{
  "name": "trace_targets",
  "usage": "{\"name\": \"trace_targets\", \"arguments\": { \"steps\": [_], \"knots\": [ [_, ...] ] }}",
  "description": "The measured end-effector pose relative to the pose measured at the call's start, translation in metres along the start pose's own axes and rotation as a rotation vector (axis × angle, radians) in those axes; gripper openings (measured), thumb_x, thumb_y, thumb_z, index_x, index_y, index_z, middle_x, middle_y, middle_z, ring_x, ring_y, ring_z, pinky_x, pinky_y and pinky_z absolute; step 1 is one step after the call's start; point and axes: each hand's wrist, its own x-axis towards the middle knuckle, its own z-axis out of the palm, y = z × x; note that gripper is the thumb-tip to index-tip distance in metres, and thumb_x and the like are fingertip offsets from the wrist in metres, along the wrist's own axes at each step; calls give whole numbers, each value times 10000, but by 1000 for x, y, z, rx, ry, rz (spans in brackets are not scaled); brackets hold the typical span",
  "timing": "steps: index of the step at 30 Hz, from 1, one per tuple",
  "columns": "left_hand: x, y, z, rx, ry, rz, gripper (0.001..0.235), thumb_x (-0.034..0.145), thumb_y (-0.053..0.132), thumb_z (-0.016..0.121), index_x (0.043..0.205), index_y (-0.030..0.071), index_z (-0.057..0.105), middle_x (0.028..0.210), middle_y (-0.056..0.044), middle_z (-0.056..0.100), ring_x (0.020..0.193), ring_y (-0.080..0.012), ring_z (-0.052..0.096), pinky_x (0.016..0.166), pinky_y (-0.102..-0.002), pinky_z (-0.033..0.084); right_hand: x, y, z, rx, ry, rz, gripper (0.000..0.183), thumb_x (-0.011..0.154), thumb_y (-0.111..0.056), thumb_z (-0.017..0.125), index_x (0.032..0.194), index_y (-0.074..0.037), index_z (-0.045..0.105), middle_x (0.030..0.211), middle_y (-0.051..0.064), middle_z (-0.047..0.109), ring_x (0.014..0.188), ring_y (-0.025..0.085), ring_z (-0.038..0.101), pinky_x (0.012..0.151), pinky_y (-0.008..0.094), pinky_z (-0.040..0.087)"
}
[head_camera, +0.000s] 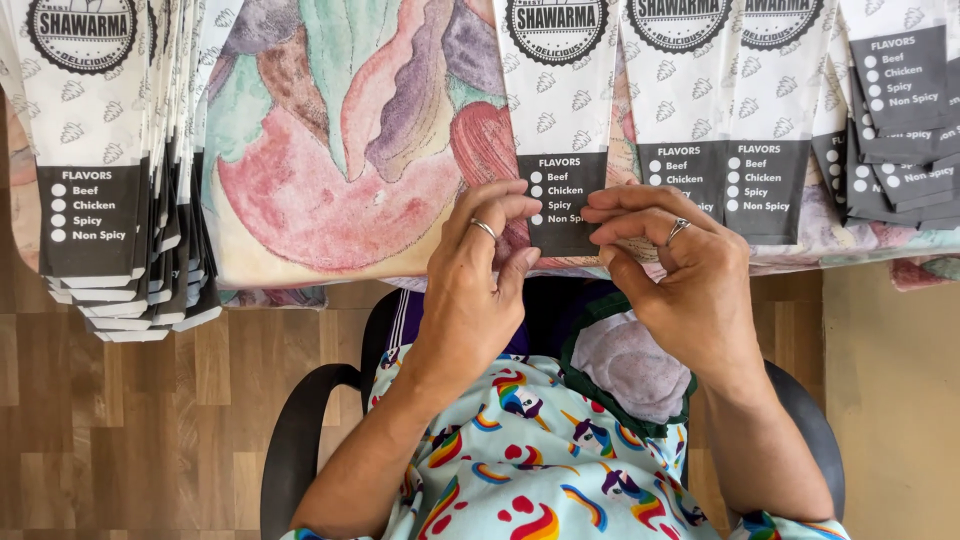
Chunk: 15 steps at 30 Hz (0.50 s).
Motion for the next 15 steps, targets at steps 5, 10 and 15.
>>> {"name": "trace_targets", "arguments": {
  "steps": [5, 10, 15],
  "knots": [
    [4, -4, 3, 134, -130, 137, 489, 915, -141, 589, 1363, 31, 495, 1534, -165, 484, 1445, -325, 500, 1259, -465, 342, -14, 12, -20, 16, 108, -104, 260, 878, 232, 571, 1036, 53, 674, 1248, 232, 674, 1218, 328, 681, 1079, 397, 570],
    [8, -1, 15, 164, -170, 220, 481, 939, -131, 547, 1399, -18, 462, 1538, -216, 448, 1458, -373, 459, 1272, -510, 321, -29, 30, -39, -200, 202, -168, 177, 1025, 199, 649, 1173, 114, 695, 1320, 297, 651, 1254, 376, 659, 1288, 530, 473],
    [11, 3, 26, 189, -196, 210, 525, 929, -107, 565, 1425, 6, 437, 1565, -196, 436, 1475, -345, 461, 1284, -504, 309, -37, 46, -31, -391, 146, -157, 192, 1057, -43, 673, 1212, 57, 725, 1426, 170, 628, 1309, 327, 642, 1226, 448, 467]
  ]
}}
